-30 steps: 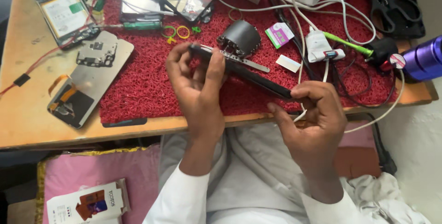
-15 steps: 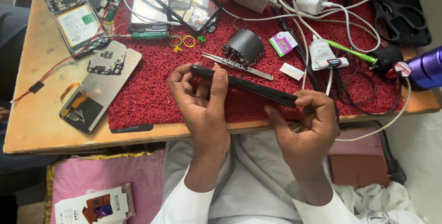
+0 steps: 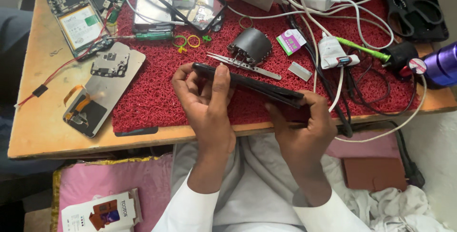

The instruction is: The person disassembles a smartphone, removes the motherboard, and then reassembles the device by placing the motherboard back and closing the casing. The person then cleans the exterior of the phone with a white cloth.

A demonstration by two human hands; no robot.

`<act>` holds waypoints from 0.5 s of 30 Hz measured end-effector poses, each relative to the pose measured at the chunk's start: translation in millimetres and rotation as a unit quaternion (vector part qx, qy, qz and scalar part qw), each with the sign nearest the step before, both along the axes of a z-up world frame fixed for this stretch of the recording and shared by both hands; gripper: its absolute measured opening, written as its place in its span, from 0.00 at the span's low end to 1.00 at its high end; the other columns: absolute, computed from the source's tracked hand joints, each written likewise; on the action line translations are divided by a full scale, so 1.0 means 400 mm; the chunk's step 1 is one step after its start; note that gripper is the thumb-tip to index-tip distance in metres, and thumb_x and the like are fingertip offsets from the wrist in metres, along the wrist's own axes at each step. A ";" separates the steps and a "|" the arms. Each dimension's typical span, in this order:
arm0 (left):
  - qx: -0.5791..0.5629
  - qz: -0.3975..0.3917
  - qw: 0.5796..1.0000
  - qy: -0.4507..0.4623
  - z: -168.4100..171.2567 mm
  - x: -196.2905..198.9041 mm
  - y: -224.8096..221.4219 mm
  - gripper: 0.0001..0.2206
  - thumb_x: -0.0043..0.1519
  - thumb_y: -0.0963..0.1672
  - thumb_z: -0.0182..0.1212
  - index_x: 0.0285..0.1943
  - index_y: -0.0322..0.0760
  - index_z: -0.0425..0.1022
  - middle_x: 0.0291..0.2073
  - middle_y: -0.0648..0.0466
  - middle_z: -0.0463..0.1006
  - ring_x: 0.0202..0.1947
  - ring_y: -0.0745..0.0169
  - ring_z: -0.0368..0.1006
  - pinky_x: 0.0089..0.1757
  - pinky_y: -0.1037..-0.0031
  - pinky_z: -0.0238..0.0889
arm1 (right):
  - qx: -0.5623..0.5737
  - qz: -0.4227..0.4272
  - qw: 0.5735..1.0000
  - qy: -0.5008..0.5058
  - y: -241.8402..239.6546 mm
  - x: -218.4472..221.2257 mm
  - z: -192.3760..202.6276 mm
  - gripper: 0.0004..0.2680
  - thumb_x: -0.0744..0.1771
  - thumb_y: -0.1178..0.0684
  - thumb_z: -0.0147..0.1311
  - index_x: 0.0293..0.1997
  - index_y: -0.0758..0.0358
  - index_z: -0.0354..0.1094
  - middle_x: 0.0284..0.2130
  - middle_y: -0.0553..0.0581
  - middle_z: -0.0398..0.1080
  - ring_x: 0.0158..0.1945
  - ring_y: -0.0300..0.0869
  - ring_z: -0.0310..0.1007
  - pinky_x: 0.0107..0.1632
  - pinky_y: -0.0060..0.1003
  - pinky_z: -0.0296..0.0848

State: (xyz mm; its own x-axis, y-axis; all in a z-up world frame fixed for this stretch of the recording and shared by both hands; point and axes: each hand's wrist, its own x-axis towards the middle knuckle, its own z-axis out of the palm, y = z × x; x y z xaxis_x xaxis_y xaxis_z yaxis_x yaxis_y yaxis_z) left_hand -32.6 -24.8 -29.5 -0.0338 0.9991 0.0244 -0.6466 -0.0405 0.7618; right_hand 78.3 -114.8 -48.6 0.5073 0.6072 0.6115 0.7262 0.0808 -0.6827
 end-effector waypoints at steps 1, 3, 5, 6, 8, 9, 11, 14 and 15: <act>0.002 0.001 1.000 0.001 0.000 0.000 0.001 0.22 0.65 0.39 0.64 0.62 0.39 0.56 0.49 0.55 0.65 0.48 0.70 0.70 0.48 0.75 0.72 | -0.002 -0.008 1.000 -0.005 0.000 -0.004 -0.001 0.17 0.64 0.53 0.74 0.47 0.65 0.65 0.37 0.56 0.74 0.38 0.40 0.77 0.42 0.33 0.76; 0.006 0.005 1.000 0.002 0.000 0.002 0.002 0.22 0.65 0.39 0.64 0.63 0.39 0.56 0.50 0.55 0.65 0.48 0.70 0.70 0.49 0.75 0.72 | -0.005 -0.025 1.000 -0.017 0.001 -0.008 -0.002 0.16 0.64 0.54 0.75 0.46 0.64 0.65 0.36 0.56 0.74 0.36 0.42 0.76 0.40 0.35 0.74; 0.007 0.004 1.000 0.004 0.001 0.001 0.002 0.21 0.66 0.39 0.64 0.63 0.39 0.57 0.50 0.55 0.65 0.49 0.70 0.69 0.49 0.75 0.72 | -0.007 -0.040 0.999 -0.032 0.006 -0.011 -0.004 0.16 0.64 0.53 0.75 0.45 0.64 0.65 0.36 0.57 0.72 0.36 0.45 0.74 0.40 0.38 0.73; 0.007 0.004 1.000 0.004 0.001 0.002 0.000 0.21 0.66 0.39 0.64 0.63 0.39 0.57 0.50 0.55 0.66 0.49 0.70 0.69 0.50 0.75 0.72 | -0.009 -0.047 0.998 -0.040 0.006 -0.011 -0.005 0.16 0.64 0.53 0.75 0.45 0.65 0.66 0.35 0.57 0.72 0.36 0.46 0.74 0.40 0.39 0.72; 0.002 0.005 1.000 0.008 0.003 0.003 0.001 0.21 0.66 0.40 0.64 0.62 0.39 0.56 0.50 0.55 0.66 0.48 0.70 0.69 0.48 0.74 0.72 | -0.006 -0.044 0.997 -0.059 0.003 -0.011 -0.006 0.15 0.64 0.53 0.74 0.45 0.64 0.66 0.38 0.58 0.72 0.40 0.49 0.74 0.44 0.41 0.72; 0.000 0.006 1.000 0.009 0.004 0.003 0.001 0.21 0.66 0.40 0.63 0.62 0.39 0.56 0.50 0.55 0.66 0.48 0.70 0.69 0.48 0.74 0.72 | -0.005 -0.042 0.997 -0.068 0.002 -0.010 -0.005 0.14 0.64 0.53 0.74 0.45 0.64 0.67 0.40 0.59 0.72 0.42 0.50 0.74 0.46 0.42 0.73; -0.005 0.003 1.000 0.008 0.006 0.003 -0.003 0.21 0.65 0.40 0.63 0.62 0.40 0.56 0.50 0.55 0.66 0.49 0.70 0.69 0.49 0.73 0.74 | -0.019 -0.042 0.996 -0.074 -0.003 -0.010 -0.006 0.14 0.64 0.52 0.73 0.45 0.64 0.68 0.40 0.59 0.72 0.43 0.52 0.74 0.47 0.44 0.72; -0.002 0.003 1.000 0.002 0.006 0.003 0.000 0.20 0.66 0.40 0.63 0.62 0.40 0.57 0.50 0.55 0.67 0.49 0.69 0.69 0.49 0.72 0.72 | -0.021 -0.041 0.995 -0.091 -0.003 -0.006 -0.012 0.14 0.65 0.52 0.72 0.47 0.65 0.69 0.42 0.61 0.72 0.47 0.54 0.74 0.51 0.45 0.72; -0.001 0.004 1.000 -0.002 0.004 0.003 0.000 0.20 0.66 0.39 0.63 0.62 0.40 0.57 0.49 0.54 0.67 0.49 0.69 0.69 0.49 0.72 0.71 | -0.020 -0.039 0.994 -0.098 -0.005 -0.005 -0.015 0.14 0.66 0.52 0.72 0.48 0.65 0.69 0.43 0.61 0.72 0.48 0.54 0.74 0.53 0.46 0.72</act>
State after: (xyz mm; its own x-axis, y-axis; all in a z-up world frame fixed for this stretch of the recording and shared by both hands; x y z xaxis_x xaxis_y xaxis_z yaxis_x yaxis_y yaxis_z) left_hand -31.2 -24.9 -28.0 -0.0422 0.9988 0.0230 -0.6485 -0.0449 0.7599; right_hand 76.1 -116.6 -54.8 0.4268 0.5961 0.6801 0.8489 -0.0049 -0.5285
